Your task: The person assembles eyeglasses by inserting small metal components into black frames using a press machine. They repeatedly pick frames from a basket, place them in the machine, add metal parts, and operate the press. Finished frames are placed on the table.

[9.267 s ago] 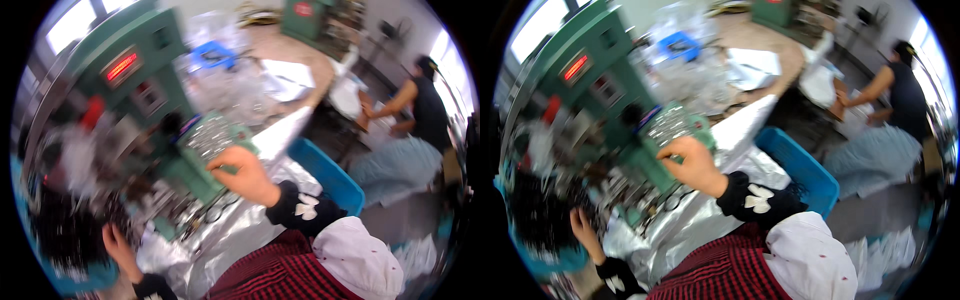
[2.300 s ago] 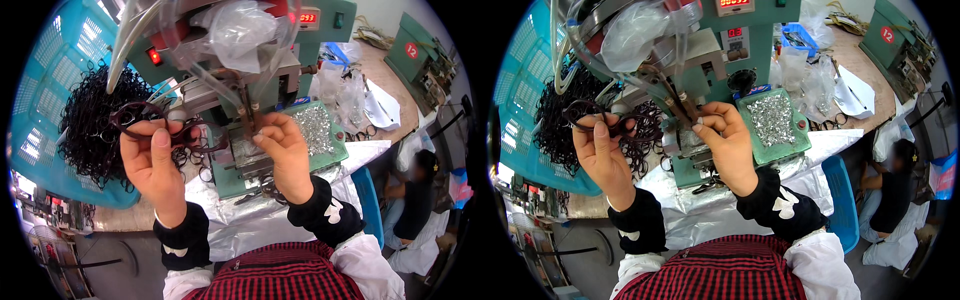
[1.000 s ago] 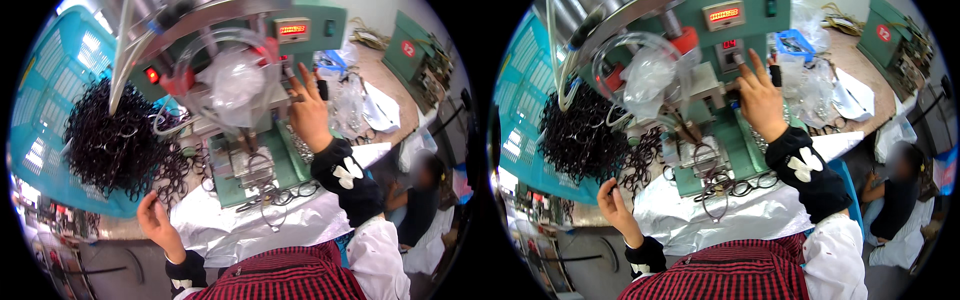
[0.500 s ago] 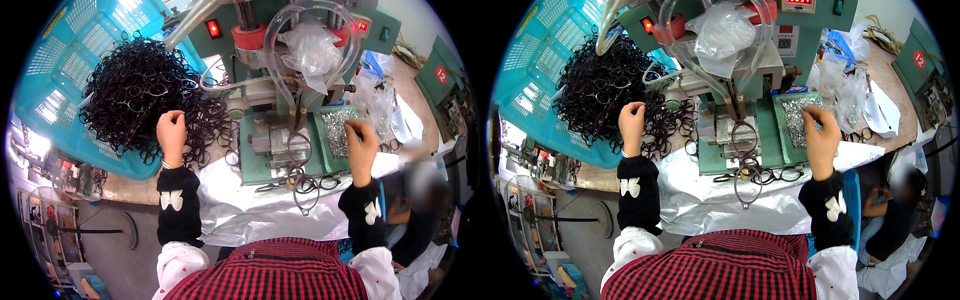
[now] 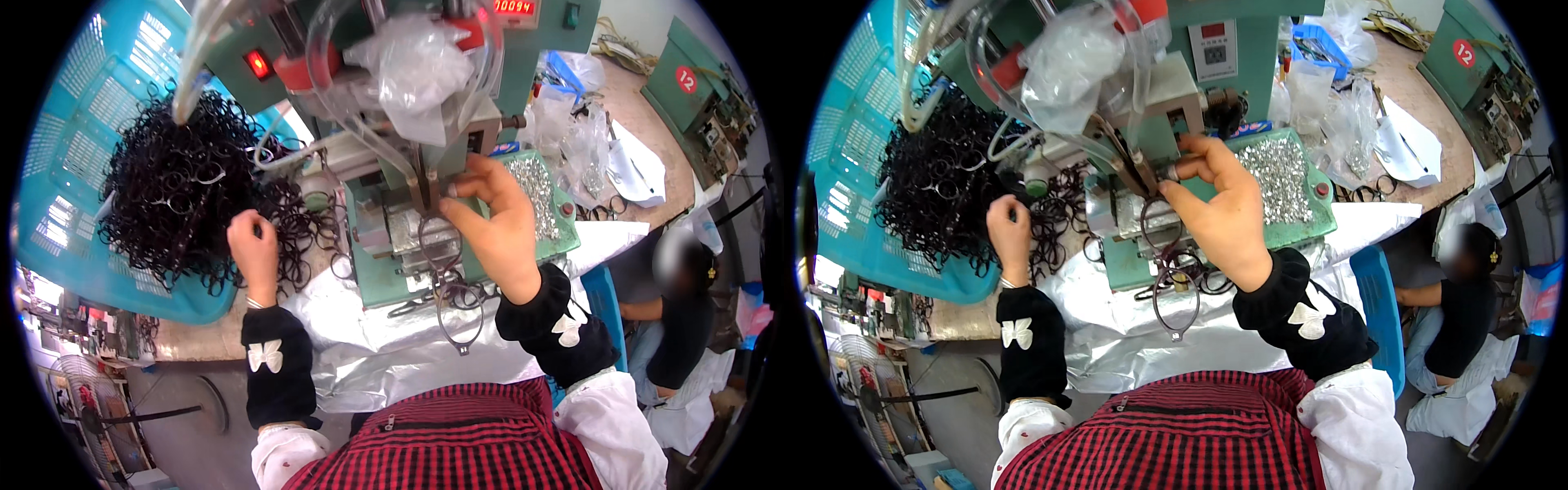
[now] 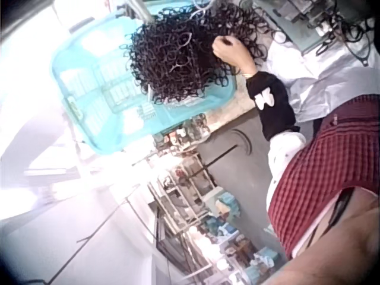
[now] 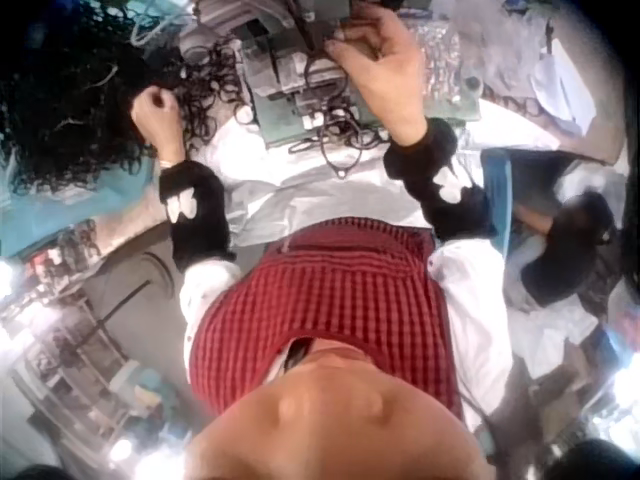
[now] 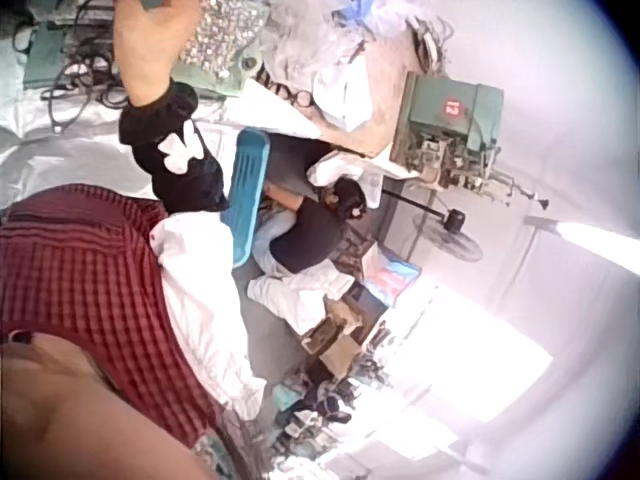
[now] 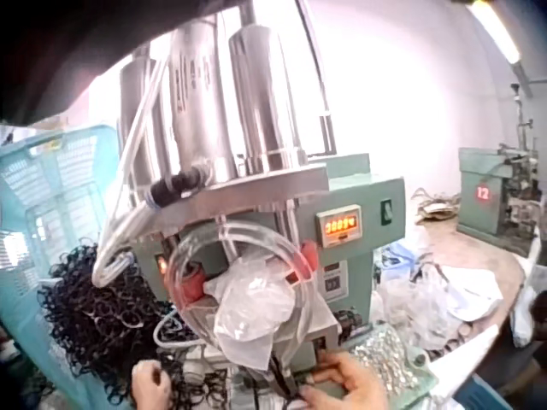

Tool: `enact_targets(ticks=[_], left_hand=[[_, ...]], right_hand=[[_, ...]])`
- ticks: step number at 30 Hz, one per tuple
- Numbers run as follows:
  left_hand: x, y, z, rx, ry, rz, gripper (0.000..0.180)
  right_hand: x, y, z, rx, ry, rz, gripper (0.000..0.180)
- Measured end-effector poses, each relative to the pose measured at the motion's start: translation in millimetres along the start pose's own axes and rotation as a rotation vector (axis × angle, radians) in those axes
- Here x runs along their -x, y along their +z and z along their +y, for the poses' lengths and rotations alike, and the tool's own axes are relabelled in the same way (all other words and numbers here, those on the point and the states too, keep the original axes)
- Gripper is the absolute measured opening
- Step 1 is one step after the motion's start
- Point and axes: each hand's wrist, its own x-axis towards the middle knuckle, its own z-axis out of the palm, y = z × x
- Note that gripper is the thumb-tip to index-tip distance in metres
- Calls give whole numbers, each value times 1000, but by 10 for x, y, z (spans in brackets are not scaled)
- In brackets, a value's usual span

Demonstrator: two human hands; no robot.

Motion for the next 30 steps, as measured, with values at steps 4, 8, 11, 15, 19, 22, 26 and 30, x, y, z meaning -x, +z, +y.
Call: enact_targets(ticks=[4, 8, 11, 15, 19, 22, 26, 30], left_hand=[[-182, -213, 313, 381, -272, 178, 17], [-159, -423, 683, 889, -546, 209, 15], [-80, -841, 1392, 1133, -371, 337, 10], [109, -1074, 1861, 942, 330, 86, 3], [158, -698, 2173, 800, 752, -49, 16], [109, -506, 2254, 785, 850, -2, 18], [144, -493, 2181, 816, 874, 3, 23], [238, -517, 2216, 842, 773, -32, 20]], right_hand=[[36, 43, 18, -139, 129, 29, 50], [19, 133, -158, -279, 251, -67, 50], [88, 157, -225, -311, 257, -13, 49], [166, 17, -372, -164, 118, -104, 45], [-51, -491, 166, 734, -252, -53, 23], [88, -927, 670, 1185, -151, 59, 21], [108, -1005, 886, 1047, -260, 115, 13], [14, -848, 759, 1029, -301, 93, 10]])
